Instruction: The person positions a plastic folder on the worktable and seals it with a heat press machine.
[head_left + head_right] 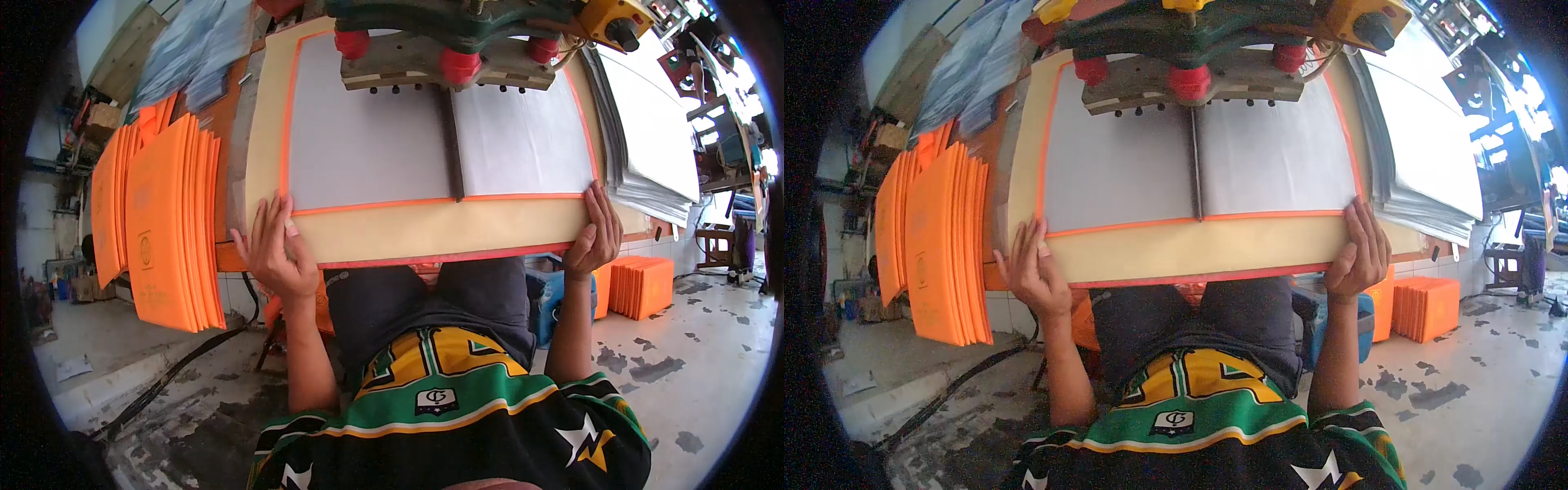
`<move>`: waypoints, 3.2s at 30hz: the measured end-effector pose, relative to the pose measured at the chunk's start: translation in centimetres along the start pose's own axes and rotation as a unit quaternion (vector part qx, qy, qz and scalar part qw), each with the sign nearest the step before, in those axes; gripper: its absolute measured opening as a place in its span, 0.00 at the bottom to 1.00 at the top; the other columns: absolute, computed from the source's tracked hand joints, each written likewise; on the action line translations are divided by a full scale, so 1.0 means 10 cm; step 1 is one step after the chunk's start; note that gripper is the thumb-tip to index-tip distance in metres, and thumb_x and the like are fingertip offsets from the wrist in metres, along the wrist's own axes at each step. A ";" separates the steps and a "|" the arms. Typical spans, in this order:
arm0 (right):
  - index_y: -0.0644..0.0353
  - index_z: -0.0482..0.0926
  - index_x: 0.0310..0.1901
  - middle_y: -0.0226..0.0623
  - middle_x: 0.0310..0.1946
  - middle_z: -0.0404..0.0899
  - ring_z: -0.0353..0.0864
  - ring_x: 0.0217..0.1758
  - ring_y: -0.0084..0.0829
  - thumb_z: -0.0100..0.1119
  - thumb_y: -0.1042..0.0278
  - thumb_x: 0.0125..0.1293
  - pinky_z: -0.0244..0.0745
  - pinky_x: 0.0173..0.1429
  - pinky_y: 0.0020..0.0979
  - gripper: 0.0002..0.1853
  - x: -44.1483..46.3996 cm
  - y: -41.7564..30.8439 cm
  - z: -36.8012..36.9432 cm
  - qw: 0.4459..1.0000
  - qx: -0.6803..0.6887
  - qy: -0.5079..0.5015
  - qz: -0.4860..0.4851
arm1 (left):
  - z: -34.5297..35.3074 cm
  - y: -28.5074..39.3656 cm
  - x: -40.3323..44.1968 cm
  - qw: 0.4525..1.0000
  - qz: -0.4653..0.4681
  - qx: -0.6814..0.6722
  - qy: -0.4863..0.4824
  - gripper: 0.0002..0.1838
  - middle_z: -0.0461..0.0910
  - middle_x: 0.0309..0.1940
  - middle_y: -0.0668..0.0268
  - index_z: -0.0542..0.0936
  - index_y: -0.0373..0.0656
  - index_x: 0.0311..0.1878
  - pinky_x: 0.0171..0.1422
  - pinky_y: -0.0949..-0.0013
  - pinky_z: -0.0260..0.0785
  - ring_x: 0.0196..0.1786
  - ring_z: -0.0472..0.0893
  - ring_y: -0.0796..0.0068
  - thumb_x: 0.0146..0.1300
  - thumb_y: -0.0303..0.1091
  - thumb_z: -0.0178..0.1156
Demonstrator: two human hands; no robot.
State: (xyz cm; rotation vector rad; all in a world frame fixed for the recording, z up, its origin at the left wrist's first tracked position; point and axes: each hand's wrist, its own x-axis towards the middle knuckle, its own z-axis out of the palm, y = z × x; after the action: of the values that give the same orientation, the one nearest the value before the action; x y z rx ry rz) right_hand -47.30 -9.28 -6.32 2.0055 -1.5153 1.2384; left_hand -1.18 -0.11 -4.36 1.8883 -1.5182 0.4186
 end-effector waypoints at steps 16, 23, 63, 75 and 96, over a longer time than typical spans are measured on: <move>0.66 0.93 0.59 0.50 0.62 0.93 0.92 0.68 0.50 0.43 0.61 0.68 0.79 0.76 0.47 0.31 -0.02 0.04 0.01 1.000 0.003 -0.002 -0.001 | 0.01 0.01 0.01 1.000 -0.005 -0.004 -0.002 0.23 0.91 0.67 0.67 0.92 0.52 0.68 0.94 0.32 0.41 0.78 0.83 0.55 0.83 0.40 0.51; 0.65 0.93 0.59 0.49 0.62 0.93 0.92 0.69 0.49 0.42 0.60 0.70 0.79 0.76 0.47 0.31 -0.04 0.04 0.01 1.000 -0.005 -0.003 -0.004 | 0.01 0.02 0.00 1.000 -0.004 -0.007 0.002 0.23 0.91 0.68 0.68 0.91 0.52 0.69 0.94 0.32 0.42 0.77 0.83 0.55 0.82 0.39 0.51; 0.65 0.93 0.58 0.49 0.62 0.93 0.92 0.68 0.49 0.43 0.62 0.68 0.80 0.75 0.47 0.30 -0.02 0.04 0.01 1.000 0.000 -0.002 -0.005 | 0.00 0.01 0.02 1.000 -0.006 -0.008 -0.005 0.22 0.91 0.68 0.66 0.91 0.52 0.68 0.93 0.31 0.43 0.77 0.83 0.56 0.82 0.40 0.52; 0.66 0.93 0.58 0.49 0.61 0.93 0.92 0.68 0.50 0.42 0.62 0.70 0.80 0.75 0.47 0.30 -0.01 0.01 0.00 1.000 0.002 0.002 -0.005 | -0.01 0.01 0.02 1.000 -0.003 -0.012 -0.010 0.23 0.90 0.69 0.67 0.90 0.52 0.70 0.93 0.32 0.41 0.78 0.82 0.55 0.81 0.38 0.53; 0.64 0.93 0.58 0.48 0.61 0.93 0.91 0.69 0.49 0.42 0.58 0.73 0.77 0.76 0.47 0.30 -0.03 0.02 -0.01 1.000 0.007 -0.009 0.013 | -0.02 -0.02 -0.01 1.000 0.004 -0.001 -0.030 0.24 0.87 0.74 0.66 0.88 0.51 0.73 0.93 0.32 0.40 0.82 0.78 0.54 0.84 0.40 0.50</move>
State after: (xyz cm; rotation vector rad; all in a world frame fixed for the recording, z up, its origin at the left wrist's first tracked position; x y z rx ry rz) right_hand -47.55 -9.10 -6.61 2.0162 -1.5502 1.2480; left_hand -0.99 0.08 -4.30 1.9078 -1.5653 0.3672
